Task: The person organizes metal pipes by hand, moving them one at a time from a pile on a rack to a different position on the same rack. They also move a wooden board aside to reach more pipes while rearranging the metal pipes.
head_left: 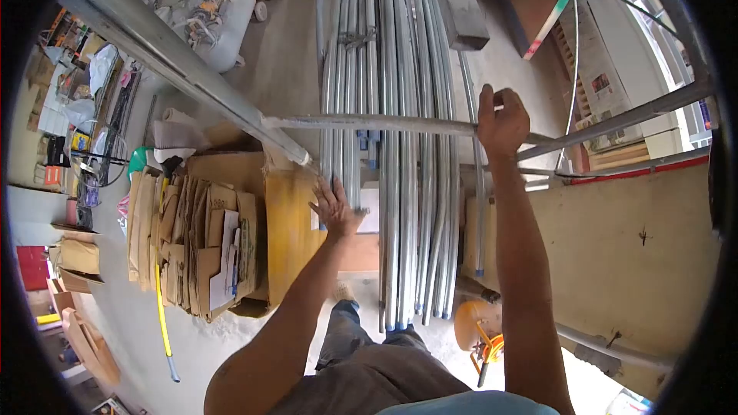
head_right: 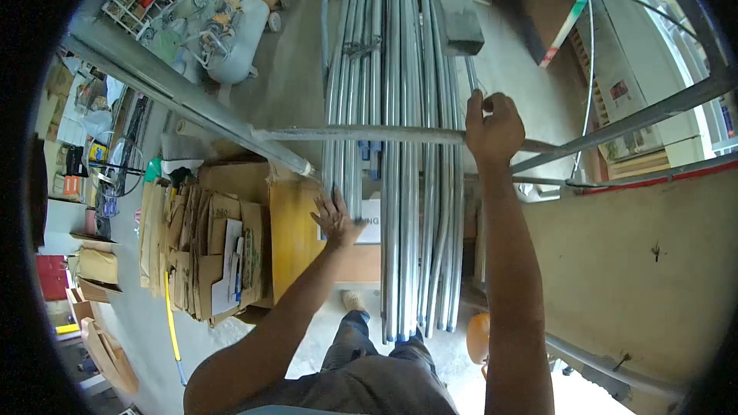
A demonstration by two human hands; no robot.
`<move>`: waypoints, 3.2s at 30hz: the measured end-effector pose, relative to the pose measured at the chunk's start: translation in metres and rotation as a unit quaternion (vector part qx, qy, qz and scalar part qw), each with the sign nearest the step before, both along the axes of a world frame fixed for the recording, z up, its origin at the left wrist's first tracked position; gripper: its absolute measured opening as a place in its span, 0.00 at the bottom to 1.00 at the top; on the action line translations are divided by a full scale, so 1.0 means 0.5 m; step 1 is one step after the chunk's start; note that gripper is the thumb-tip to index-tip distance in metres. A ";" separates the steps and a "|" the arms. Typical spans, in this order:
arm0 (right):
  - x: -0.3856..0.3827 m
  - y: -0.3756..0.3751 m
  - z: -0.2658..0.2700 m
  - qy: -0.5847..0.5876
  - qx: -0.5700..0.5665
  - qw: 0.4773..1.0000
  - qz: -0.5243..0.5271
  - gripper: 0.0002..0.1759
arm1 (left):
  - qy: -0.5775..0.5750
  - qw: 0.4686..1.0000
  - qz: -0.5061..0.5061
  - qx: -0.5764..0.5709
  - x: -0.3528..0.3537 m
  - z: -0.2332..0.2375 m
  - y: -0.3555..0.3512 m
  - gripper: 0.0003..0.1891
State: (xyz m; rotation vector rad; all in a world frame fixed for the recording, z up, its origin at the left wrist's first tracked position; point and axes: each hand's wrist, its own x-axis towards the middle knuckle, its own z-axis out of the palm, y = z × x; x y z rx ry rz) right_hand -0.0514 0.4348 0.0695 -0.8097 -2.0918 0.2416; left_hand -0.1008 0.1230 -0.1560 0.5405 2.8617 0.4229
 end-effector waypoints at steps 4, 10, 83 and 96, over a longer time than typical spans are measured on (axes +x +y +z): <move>0.004 0.003 -0.002 -0.014 0.019 1.000 0.004 0.18 | -0.049 0.997 -0.031 -0.050 -0.013 -0.010 -0.006 0.64; 0.002 0.010 0.004 -0.078 0.008 0.997 -0.001 0.21 | -0.066 0.997 -0.044 0.003 -0.031 -0.025 -0.012 0.61; -0.008 0.003 0.011 0.000 0.004 0.999 -0.034 0.14 | -0.345 0.904 0.038 0.251 -0.083 -0.055 0.135 0.30; 0.001 0.000 -0.002 -0.034 -0.009 0.998 -0.046 0.19 | -0.425 0.888 0.030 0.173 0.024 -0.033 0.071 0.27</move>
